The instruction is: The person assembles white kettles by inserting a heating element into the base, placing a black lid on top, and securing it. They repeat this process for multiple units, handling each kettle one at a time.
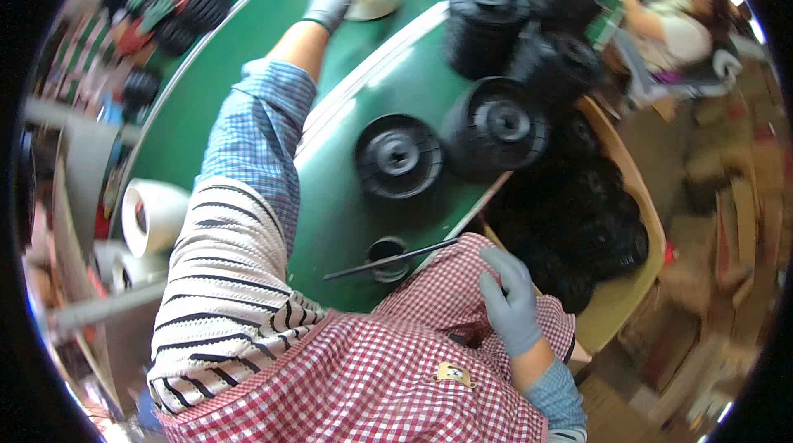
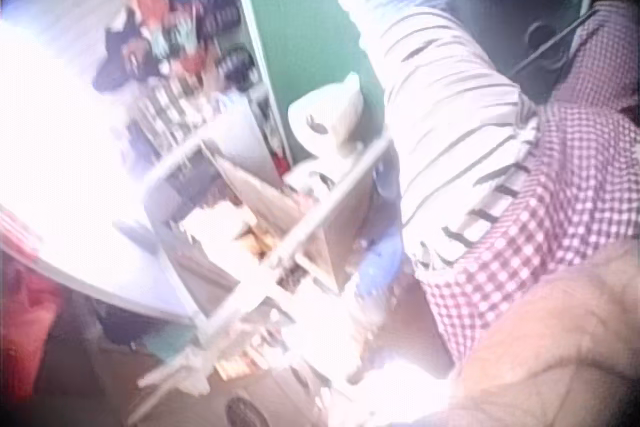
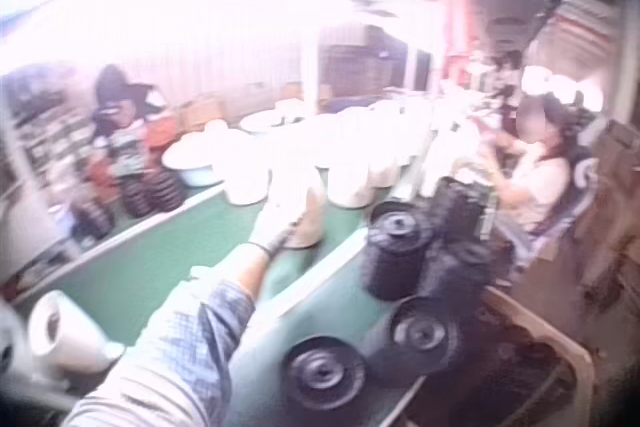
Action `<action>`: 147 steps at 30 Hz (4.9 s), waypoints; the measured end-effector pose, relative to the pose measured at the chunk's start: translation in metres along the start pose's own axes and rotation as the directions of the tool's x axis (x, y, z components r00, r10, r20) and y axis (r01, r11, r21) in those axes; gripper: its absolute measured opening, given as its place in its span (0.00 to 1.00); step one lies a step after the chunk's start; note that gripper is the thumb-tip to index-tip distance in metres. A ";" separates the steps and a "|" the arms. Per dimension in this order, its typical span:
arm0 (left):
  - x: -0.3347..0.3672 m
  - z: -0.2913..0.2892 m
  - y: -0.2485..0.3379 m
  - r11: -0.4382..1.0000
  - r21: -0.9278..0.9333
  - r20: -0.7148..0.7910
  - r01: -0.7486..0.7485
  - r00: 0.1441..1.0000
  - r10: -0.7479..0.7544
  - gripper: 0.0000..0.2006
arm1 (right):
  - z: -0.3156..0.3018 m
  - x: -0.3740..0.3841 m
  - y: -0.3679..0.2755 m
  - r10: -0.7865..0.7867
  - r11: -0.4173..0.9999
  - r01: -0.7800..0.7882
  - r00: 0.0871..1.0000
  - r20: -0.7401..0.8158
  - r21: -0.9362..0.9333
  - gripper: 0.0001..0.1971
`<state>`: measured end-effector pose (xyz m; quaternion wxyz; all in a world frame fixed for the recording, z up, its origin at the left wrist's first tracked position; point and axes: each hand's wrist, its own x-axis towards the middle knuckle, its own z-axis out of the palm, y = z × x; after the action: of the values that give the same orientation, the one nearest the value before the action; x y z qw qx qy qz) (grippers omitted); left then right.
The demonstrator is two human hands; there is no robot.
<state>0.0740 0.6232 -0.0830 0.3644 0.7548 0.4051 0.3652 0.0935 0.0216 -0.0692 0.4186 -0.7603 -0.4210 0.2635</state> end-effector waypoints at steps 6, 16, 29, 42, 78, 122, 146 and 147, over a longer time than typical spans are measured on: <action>-0.262 -0.111 0.064 0.966 0.035 0.085 -0.257 0.964 0.254 0.27 | 0.051 0.113 -0.005 0.468 0.769 -0.458 0.879 0.095 0.447 0.17; -0.395 -0.343 -0.041 0.222 0.728 -0.667 0.649 0.745 0.011 0.36 | 0.044 0.066 -0.026 0.243 0.823 -0.253 0.966 0.086 0.509 0.17; -0.416 -0.291 0.131 0.725 0.358 0.198 -0.589 0.807 0.557 0.21 | 0.028 0.032 -0.176 -0.147 0.962 0.070 0.947 0.286 0.262 0.38; -0.479 -0.145 0.097 0.341 -0.742 0.580 0.578 0.808 -0.107 0.44 | -0.060 -0.052 -0.150 0.105 0.817 -0.185 0.979 0.175 0.545 0.28; -0.479 -0.171 0.011 0.025 -0.729 0.649 0.684 0.703 -0.289 0.33 | -0.032 0.197 -0.008 0.310 0.783 0.211 0.683 -0.662 0.585 0.14; -0.527 -0.029 0.158 0.564 -0.533 0.845 0.631 0.362 0.394 0.32 | -0.059 -0.153 -0.057 -0.616 0.752 0.651 0.750 -0.241 0.104 0.57; -0.521 -0.030 0.146 0.641 -0.606 0.795 0.472 0.325 0.512 0.34 | -0.063 -0.168 -0.055 -0.701 0.705 0.661 0.705 -0.106 -0.258 0.56; -0.522 -0.030 0.147 0.636 -0.624 0.781 0.453 0.338 0.525 0.35 | -0.064 -0.169 -0.055 -0.703 0.702 0.663 0.704 -0.102 -0.262 0.55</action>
<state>-0.1117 0.1134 -0.0788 0.7991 0.5925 -0.1014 0.0031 0.0329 -0.1336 0.0190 0.4447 -0.6095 -0.6555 -0.0317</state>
